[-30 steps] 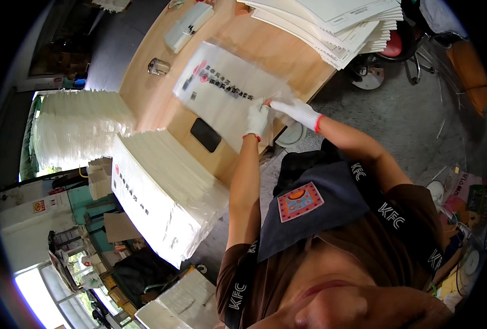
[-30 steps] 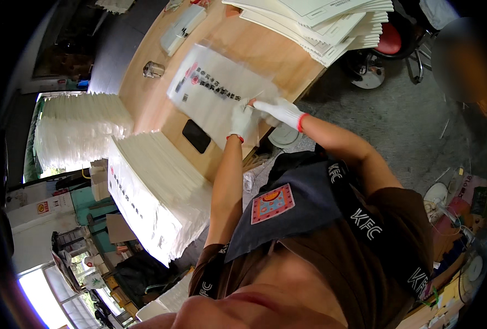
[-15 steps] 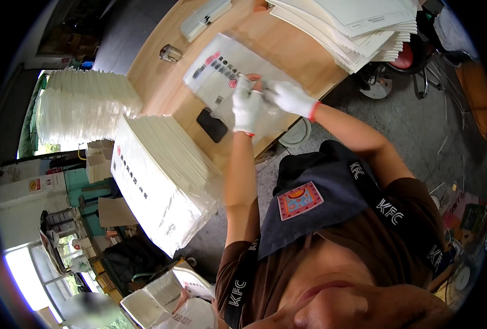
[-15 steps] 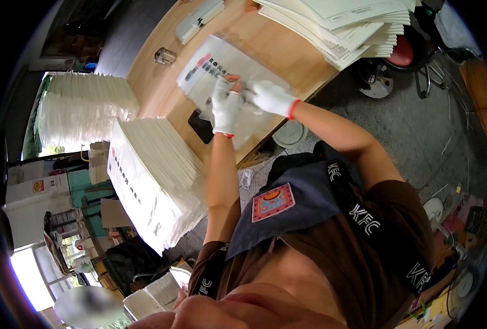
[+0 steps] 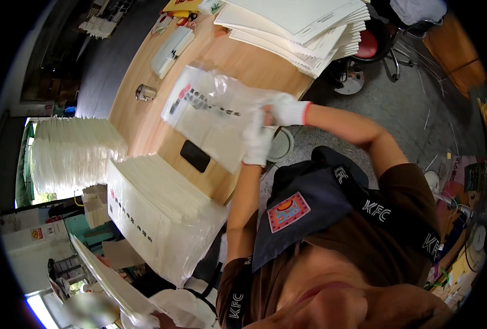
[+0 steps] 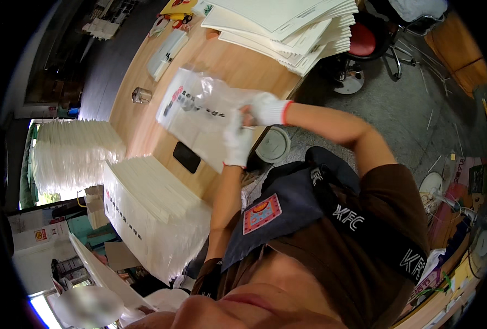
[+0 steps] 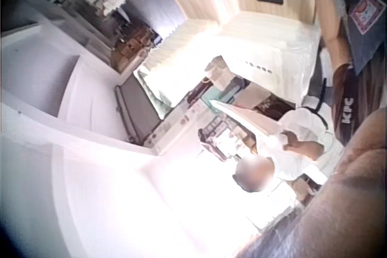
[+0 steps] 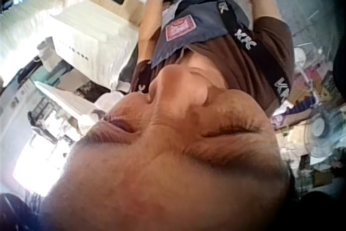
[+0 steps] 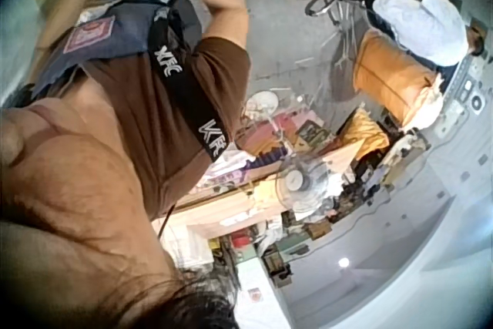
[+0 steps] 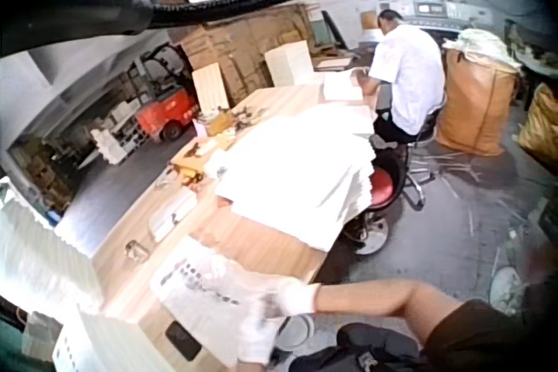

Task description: The person repeatedly picks up stacks of white paper documents and inserts them into clear plastic sleeves. The person then places the filled sleeves on a growing pile on the table.

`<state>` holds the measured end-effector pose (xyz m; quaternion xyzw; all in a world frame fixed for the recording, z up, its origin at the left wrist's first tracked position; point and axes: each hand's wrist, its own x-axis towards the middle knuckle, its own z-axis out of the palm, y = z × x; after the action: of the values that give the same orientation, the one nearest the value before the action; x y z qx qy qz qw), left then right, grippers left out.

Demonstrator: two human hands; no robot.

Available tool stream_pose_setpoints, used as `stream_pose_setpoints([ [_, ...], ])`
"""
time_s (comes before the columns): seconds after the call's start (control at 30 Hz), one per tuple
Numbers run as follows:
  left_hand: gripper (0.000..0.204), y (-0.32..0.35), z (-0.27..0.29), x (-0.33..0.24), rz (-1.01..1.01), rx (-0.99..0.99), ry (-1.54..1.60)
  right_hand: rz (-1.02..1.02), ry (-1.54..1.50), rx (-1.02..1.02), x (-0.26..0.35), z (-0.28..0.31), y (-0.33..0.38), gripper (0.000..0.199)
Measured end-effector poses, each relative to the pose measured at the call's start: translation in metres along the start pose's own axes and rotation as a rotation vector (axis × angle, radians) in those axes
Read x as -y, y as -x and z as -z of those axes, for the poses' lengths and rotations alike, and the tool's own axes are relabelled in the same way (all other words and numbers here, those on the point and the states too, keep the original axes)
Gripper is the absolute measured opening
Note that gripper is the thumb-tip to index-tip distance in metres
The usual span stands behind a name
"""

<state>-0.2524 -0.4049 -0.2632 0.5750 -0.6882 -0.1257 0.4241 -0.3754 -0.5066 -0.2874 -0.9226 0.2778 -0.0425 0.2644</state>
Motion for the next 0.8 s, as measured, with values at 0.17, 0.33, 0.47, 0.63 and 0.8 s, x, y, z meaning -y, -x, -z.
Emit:
stream_pose_setpoints([
  [0.17, 0.031, -0.017, 0.013, 0.021, 0.486, 0.034, 0.450, 0.310, 0.579, -0.848, -0.003, 0.136, 0.072, 0.020],
  [0.33, 0.033, -0.070, -0.002, -0.002, 0.263, 0.271, 0.279, 0.052, 0.723, -0.601, -0.060, 0.173, 0.069, 0.032],
  [0.47, 0.034, -0.099, -0.012, -0.011, 0.246, 0.247, 0.569, 0.258, 0.847, -0.682, -0.068, 0.191, 0.068, 0.024],
  [0.63, 0.037, -0.118, -0.009, -0.023, 0.652, 0.125, 1.331, 0.529, 0.718, -0.644, 0.036, 0.164, 0.098, 0.024],
  [0.8, 0.032, -0.092, 0.071, -0.045, 0.698, 0.146, 0.936, -0.361, 0.213, -0.338, 0.046, 0.193, 0.136, 0.053],
])
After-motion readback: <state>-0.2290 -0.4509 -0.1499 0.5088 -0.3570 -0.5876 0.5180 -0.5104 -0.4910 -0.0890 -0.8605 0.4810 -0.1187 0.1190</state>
